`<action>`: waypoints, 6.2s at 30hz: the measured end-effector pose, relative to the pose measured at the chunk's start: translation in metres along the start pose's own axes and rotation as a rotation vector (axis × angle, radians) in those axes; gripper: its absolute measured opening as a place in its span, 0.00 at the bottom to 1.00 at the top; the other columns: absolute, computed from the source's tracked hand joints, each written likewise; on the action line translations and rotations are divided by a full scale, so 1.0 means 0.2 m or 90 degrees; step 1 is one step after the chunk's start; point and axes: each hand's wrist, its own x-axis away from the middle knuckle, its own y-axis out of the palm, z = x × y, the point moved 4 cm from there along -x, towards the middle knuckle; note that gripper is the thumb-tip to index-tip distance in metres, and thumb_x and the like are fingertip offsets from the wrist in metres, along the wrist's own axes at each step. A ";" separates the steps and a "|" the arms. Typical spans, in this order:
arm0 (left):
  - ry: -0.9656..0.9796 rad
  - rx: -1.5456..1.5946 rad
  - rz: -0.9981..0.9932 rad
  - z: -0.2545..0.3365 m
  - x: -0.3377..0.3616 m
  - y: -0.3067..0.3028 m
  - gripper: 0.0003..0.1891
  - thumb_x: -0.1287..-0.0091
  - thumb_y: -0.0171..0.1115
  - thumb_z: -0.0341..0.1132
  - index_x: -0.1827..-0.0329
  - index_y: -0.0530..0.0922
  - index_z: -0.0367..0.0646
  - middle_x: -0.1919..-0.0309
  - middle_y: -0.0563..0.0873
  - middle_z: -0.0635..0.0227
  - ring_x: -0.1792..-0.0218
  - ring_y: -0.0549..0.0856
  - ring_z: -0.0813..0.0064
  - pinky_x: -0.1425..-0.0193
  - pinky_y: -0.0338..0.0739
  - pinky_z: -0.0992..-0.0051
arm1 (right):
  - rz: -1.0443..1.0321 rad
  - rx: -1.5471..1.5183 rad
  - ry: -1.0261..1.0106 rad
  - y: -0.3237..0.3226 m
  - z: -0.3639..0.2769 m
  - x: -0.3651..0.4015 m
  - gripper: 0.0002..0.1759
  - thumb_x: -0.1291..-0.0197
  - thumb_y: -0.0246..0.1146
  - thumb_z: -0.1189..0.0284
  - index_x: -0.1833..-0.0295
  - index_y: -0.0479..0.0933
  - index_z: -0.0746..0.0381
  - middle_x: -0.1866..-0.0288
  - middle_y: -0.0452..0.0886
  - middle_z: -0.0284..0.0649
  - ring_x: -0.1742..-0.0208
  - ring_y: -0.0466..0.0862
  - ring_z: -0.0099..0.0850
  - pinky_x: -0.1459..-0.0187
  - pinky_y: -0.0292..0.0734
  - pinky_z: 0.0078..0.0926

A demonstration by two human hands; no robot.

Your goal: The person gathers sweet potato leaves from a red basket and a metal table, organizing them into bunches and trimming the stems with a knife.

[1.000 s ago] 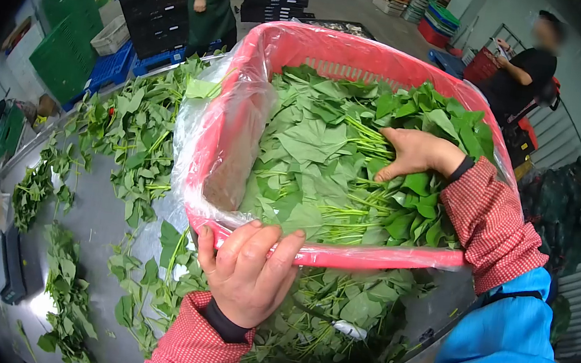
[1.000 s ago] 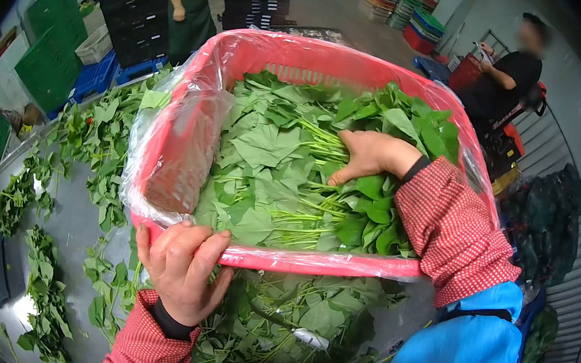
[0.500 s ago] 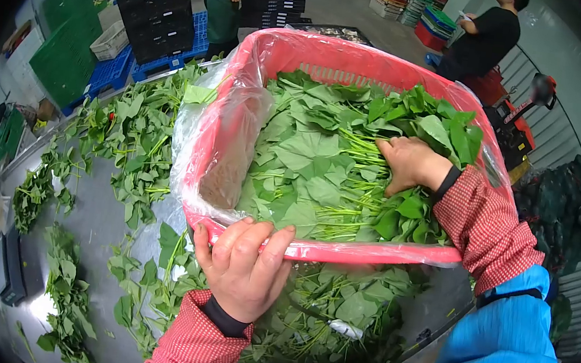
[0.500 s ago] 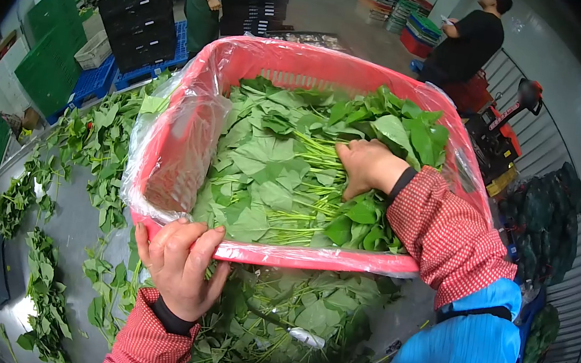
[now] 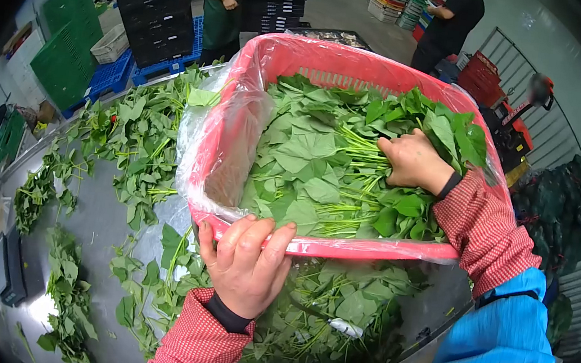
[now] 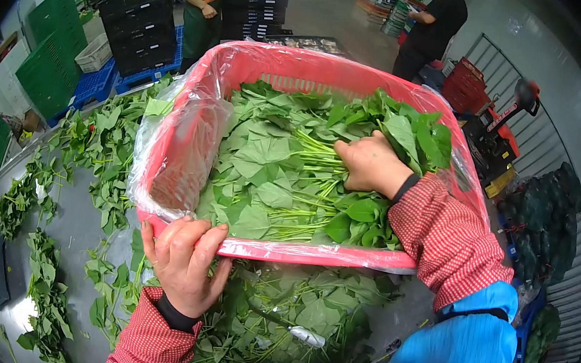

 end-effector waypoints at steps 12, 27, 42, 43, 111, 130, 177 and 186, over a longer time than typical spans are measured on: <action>-0.020 -0.036 0.018 0.02 -0.01 0.01 0.22 0.50 0.66 0.33 0.49 0.79 0.57 0.55 0.78 0.76 0.45 0.76 0.71 0.22 0.42 0.52 | 0.305 -0.712 0.158 -0.04 0.51 0.11 0.32 0.52 0.67 0.70 0.39 0.71 0.65 0.53 0.82 0.38 0.53 0.80 0.29 0.48 0.74 0.27; -0.020 -0.022 -0.002 0.03 -0.01 0.00 0.28 0.56 0.71 0.32 0.46 0.77 0.54 0.54 0.78 0.72 0.43 0.74 0.66 0.23 0.41 0.51 | -0.167 -0.090 0.144 0.04 0.04 -0.20 0.49 0.59 0.74 0.46 0.40 0.63 0.68 0.48 0.81 0.56 0.45 0.80 0.51 0.39 0.68 0.51; -0.044 0.027 -0.185 0.11 -0.12 -0.14 0.30 0.55 0.74 0.35 0.45 0.75 0.48 0.53 0.76 0.67 0.45 0.74 0.61 0.29 0.52 0.46 | 0.315 -0.975 0.140 -0.15 0.29 -0.04 0.31 0.45 0.62 0.70 0.35 0.67 0.63 0.43 0.75 0.34 0.42 0.72 0.27 0.38 0.64 0.27; -0.038 0.036 -0.218 0.12 -0.15 -0.16 0.30 0.55 0.75 0.35 0.45 0.75 0.48 0.53 0.76 0.66 0.45 0.74 0.61 0.30 0.54 0.45 | 0.275 -0.995 0.135 -0.13 0.30 -0.03 0.32 0.46 0.63 0.70 0.34 0.66 0.63 0.43 0.75 0.34 0.42 0.72 0.27 0.38 0.64 0.27; -0.382 0.677 -0.094 -0.20 0.17 -0.69 0.19 0.43 0.68 0.24 0.47 0.77 0.38 0.59 0.84 0.70 0.59 0.81 0.78 0.52 0.76 0.75 | 0.319 -0.361 -0.474 -0.97 -1.27 0.40 0.10 0.51 0.62 0.74 0.63 0.80 0.67 0.73 0.81 0.51 0.68 0.84 0.48 0.64 0.79 0.41; -0.801 0.792 -0.501 -0.21 1.16 -0.47 0.22 0.43 0.68 0.26 0.43 0.78 0.36 0.55 0.85 0.64 0.56 0.84 0.73 0.46 0.77 0.73 | 0.171 -0.221 0.103 0.78 -1.31 0.98 0.09 0.49 0.63 0.69 0.63 0.76 0.62 0.65 0.79 0.47 0.65 0.82 0.43 0.65 0.79 0.40; -0.220 0.092 -0.442 0.02 0.77 -0.59 0.21 0.49 0.65 0.28 0.50 0.74 0.39 0.64 0.84 0.49 0.61 0.84 0.47 0.57 0.79 0.59 | 0.360 -0.440 -0.033 0.27 -1.61 0.97 0.06 0.45 0.61 0.75 0.66 0.70 0.62 0.74 0.73 0.40 0.74 0.78 0.41 0.73 0.75 0.36; -0.734 0.808 -0.224 -0.38 0.82 -0.61 0.14 0.39 0.65 0.31 0.51 0.80 0.37 0.60 0.86 0.66 0.60 0.84 0.75 0.52 0.79 0.73 | 0.159 -0.598 0.011 0.17 -1.32 0.96 0.45 0.45 0.65 0.48 0.32 0.63 0.69 0.47 0.75 0.57 0.47 0.79 0.50 0.46 0.75 0.40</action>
